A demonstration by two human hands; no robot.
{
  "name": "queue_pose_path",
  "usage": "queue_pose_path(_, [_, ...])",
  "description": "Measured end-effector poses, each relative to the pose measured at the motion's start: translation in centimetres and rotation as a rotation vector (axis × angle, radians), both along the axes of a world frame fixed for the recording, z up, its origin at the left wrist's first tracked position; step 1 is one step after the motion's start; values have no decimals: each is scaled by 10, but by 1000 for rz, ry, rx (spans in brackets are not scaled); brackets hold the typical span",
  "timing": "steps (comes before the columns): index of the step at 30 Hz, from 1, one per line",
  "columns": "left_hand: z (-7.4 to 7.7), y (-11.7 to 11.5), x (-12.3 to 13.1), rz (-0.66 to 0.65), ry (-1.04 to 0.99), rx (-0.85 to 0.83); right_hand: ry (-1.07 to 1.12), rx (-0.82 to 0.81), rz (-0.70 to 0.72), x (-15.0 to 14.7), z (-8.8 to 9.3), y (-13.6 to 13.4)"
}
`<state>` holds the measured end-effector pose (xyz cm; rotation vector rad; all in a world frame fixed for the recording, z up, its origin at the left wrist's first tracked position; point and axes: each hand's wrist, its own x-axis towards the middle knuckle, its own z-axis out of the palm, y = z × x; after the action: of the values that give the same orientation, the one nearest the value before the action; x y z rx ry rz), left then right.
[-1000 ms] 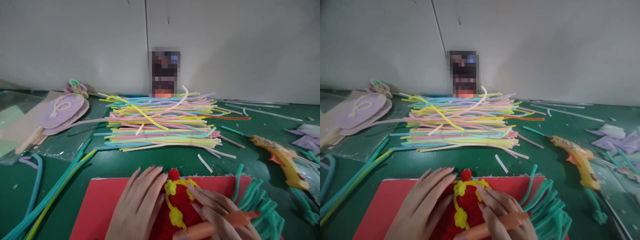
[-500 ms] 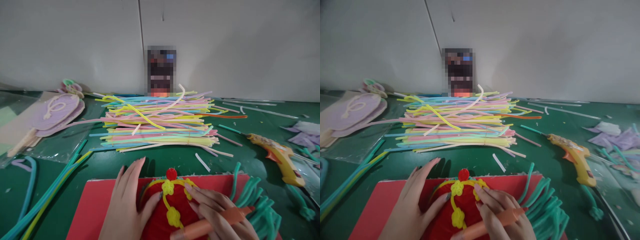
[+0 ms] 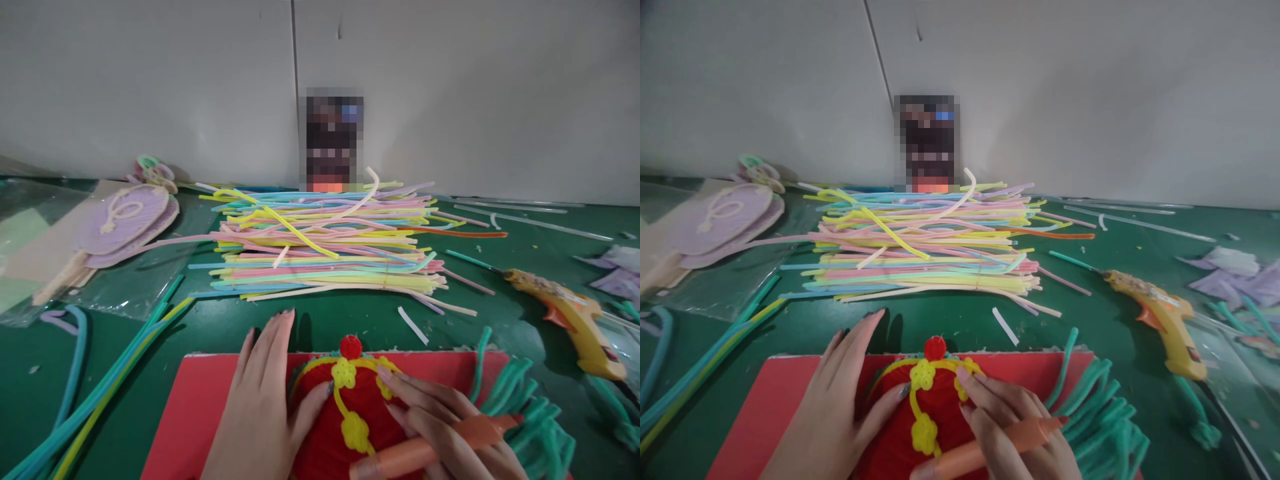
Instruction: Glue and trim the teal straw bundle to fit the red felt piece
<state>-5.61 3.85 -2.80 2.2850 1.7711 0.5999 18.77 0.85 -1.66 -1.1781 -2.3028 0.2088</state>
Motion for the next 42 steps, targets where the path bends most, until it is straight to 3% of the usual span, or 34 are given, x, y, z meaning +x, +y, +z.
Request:
queue_pose_path(4, [9, 0, -2, 21, -165, -107, 41, -14, -33, -4, 2, 0])
queue_pose_path(7, [18, 3, -5, 206, -509, -232, 48, -22, -63, -5, 3, 0])
queue_pose_path(11, [26, 10, -5, 399, -930, -213, 13, -26, -111, -7, 5, -3])
queue_pose_path(19, [32, 18, -3, 321, -953, -283, 30, -11, -210, -15, 5, -5])
queue_pose_path(23, [37, 21, -6, 184, -772, -291, 32, 1, -245, -18, 6, -4])
queue_pose_path(25, [42, 12, -2, 109, -595, -182, 55, -7, -245, -19, 8, -2])
queue_pose_path(26, [44, 3, 1, 75, -482, -69, 71, -24, -245, -20, 9, -1])
queue_pose_path(28, [47, -22, 12, -143, -183, 172, 98, -78, -265, -20, 11, 0])
queue_pose_path(29, [47, -36, 19, -188, -39, 297, 108, -111, -287, -20, 11, 0])
queue_pose_path(32, [39, -76, 39, -147, 276, 389, 121, -208, -359, -18, 11, -1])
queue_pose_path(35, [31, -94, 50, -134, 366, 414, 123, -249, -406, -17, 10, -3])
queue_pose_path(42, [29, -94, 50, -149, 368, 395, 120, -263, -431, -22, 16, 1])
